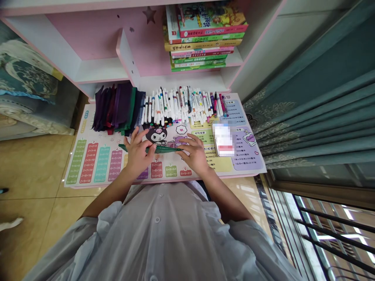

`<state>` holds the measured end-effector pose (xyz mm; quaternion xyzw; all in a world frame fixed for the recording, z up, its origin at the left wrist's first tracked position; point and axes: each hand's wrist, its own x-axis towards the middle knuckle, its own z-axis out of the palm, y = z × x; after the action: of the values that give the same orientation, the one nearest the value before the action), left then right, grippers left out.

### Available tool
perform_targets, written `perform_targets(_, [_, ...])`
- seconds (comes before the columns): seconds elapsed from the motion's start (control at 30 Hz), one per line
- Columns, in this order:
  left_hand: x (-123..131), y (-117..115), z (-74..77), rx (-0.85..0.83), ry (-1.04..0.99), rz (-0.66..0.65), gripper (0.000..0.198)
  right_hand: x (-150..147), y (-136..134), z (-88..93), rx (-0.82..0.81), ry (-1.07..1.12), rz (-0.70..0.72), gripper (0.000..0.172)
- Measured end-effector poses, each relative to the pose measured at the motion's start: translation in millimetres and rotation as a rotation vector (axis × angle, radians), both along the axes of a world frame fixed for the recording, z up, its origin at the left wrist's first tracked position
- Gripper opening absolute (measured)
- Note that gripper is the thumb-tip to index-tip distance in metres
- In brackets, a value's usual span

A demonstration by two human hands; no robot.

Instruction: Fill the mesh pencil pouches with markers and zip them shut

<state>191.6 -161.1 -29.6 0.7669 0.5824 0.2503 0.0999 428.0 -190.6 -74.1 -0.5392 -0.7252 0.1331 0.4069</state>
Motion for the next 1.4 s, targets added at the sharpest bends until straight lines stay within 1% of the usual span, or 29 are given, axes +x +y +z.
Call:
perform_targets(0.3, [-4.5,-1.3,2.3,-0.012,-0.006,0.016,0.021,0.0,0.5,1.1,-0.035,0.002,-0.002,0.007])
perform_targets(0.5, [-10.5,-0.5,6.5,-0.041,0.000,0.038,0.023,3.4,0.8,-1.2,-0.022,0.007,-0.008,0.008])
perform_targets(0.67, [-13.7,-0.4,4.9,-0.035,-0.004,0.045,0.023,4.3,1.3,-3.3,0.024,0.000,-0.004,0.009])
perform_targets(0.83, [-16.2,-0.6,3.1,-0.028,-0.001,0.060,0.023,4.5,2.0,-2.9,0.001,-0.007,-0.006,0.008])
perform_targets(1.0, [-19.6,-0.2,3.7,-0.025,0.000,0.074,0.023,6.1,2.0,-1.6,0.022,-0.006,-0.003,0.008])
perform_targets(1.17, [-24.9,1.7,5.8,-0.026,-0.021,0.094,0.023,8.4,1.8,0.1,-0.015,-0.009,-0.018,0.008])
perform_targets(1.4, [-31.3,2.6,6.6,-0.031,-0.009,0.115,0.024,8.9,1.4,0.5,0.013,-0.007,-0.031,0.007])
